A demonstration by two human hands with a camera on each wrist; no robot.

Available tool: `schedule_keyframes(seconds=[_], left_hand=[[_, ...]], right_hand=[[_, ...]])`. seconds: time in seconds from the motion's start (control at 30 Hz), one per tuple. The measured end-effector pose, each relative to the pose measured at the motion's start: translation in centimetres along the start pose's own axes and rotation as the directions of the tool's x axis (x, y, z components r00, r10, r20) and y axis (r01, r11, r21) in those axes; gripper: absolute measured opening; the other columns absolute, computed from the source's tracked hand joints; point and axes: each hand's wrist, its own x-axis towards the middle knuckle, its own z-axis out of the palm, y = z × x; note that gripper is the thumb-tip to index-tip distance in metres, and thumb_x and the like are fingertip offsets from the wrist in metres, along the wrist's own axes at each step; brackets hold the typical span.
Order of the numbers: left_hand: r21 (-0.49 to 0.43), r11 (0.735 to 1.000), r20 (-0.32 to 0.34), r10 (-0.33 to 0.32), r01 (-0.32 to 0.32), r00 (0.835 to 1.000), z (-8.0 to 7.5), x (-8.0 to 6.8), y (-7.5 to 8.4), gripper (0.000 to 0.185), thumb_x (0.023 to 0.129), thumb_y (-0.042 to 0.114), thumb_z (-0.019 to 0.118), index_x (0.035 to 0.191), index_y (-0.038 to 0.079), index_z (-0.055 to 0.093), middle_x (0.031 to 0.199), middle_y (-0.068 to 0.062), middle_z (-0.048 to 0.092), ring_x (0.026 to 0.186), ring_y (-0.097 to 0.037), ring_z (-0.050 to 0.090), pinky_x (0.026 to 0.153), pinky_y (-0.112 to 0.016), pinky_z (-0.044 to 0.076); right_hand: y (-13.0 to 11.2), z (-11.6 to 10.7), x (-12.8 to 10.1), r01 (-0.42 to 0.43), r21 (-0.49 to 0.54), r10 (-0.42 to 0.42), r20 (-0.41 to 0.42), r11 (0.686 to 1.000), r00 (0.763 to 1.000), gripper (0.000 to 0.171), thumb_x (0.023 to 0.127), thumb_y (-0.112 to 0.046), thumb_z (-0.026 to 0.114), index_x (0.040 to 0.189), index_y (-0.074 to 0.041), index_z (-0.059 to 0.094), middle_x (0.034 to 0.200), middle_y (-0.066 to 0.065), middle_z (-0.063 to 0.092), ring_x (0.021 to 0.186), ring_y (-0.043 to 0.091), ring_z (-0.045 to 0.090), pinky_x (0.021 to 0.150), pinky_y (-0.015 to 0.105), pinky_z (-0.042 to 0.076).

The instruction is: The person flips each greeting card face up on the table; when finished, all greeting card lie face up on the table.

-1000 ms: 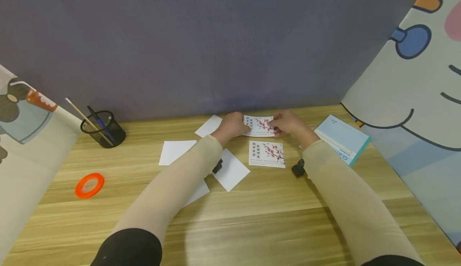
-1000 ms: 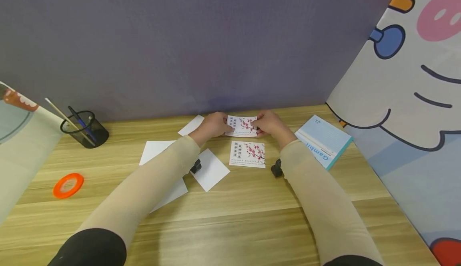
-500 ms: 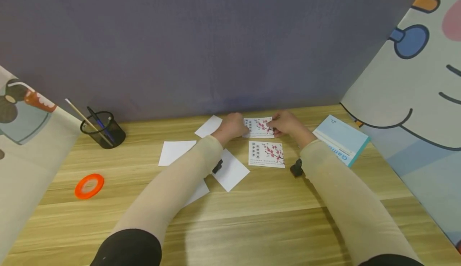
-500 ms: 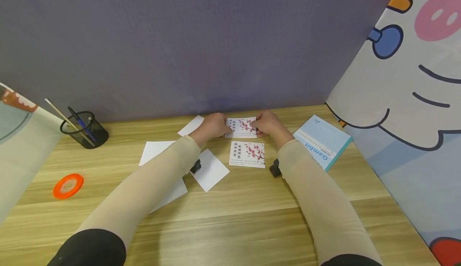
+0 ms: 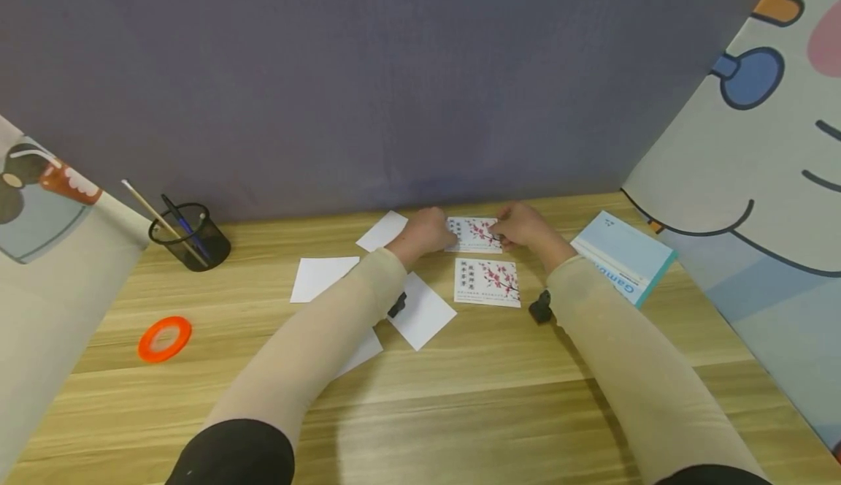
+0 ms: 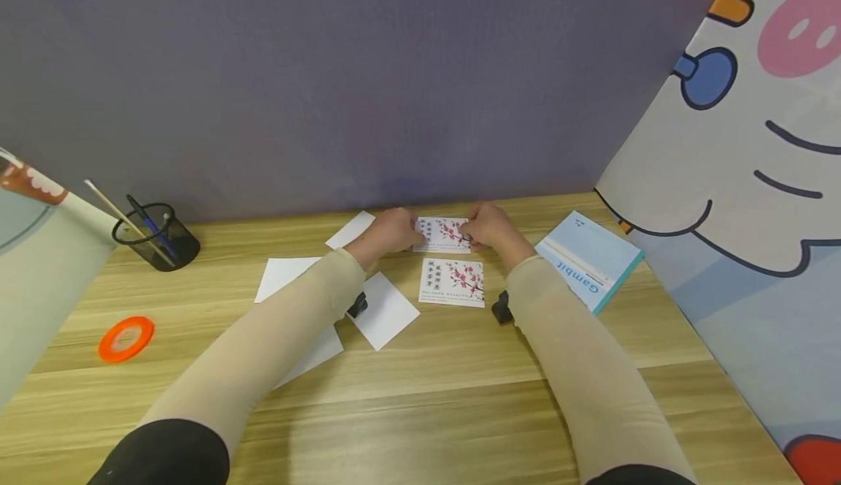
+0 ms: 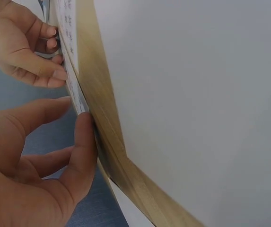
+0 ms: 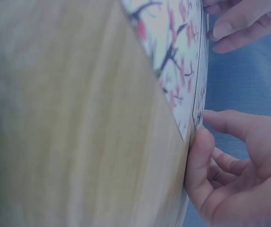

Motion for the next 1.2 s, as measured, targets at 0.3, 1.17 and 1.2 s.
schedule_keyframes(seconds=[0.3, 1.17, 1.2], left_hand=[[-0.033, 0.999, 0.041, -0.001, 0.002, 0.999, -0.5, -0.4, 0.0, 0.058, 0.102, 0.029, 0.07, 0.15, -0.001, 0.057, 0.154, -0.018, 0.06, 0.138, -0.034, 0.06, 0.122, -0.045, 0.047], [0.065, 0.996, -0.006, -0.069, 0.069, 0.998, -6.1, -4.4, -6.7, 0.061, 0.093, 0.038, 0.079, 0.138, -0.002, 0.064, 0.147, -0.018, 0.063, 0.134, -0.036, 0.06, 0.117, -0.047, 0.049], [0.067, 0.995, -0.003, -0.08, 0.08, 0.997, -6.2, -4.6, -7.1, 0.063, 0.092, 0.038, 0.079, 0.139, -0.002, 0.063, 0.148, -0.019, 0.062, 0.137, -0.037, 0.058, 0.119, -0.048, 0.048]], right_hand=[[0.2, -0.2, 0.0, 0.017, -0.02, -0.017, 0.012, 1.0, 1.0, 0.062, 0.106, -0.024, 0.067, 0.151, 0.01, 0.042, 0.114, 0.021, 0.062, 0.079, 0.017, 0.067, 0.077, 0.031, 0.067], [-7.1, 3.2, -0.6, 0.17, -0.098, -0.163, 0.075, 0.981, 0.984, 0.061, 0.104, -0.03, 0.068, 0.15, 0.004, 0.048, 0.13, 0.025, 0.065, 0.083, 0.023, 0.072, 0.09, 0.041, 0.064], [-7.3, 3.5, -0.5, 0.177, -0.087, -0.17, 0.081, 0.98, 0.982, 0.06, 0.104, -0.029, 0.067, 0.15, 0.005, 0.048, 0.129, 0.025, 0.065, 0.084, 0.023, 0.073, 0.09, 0.042, 0.064]])
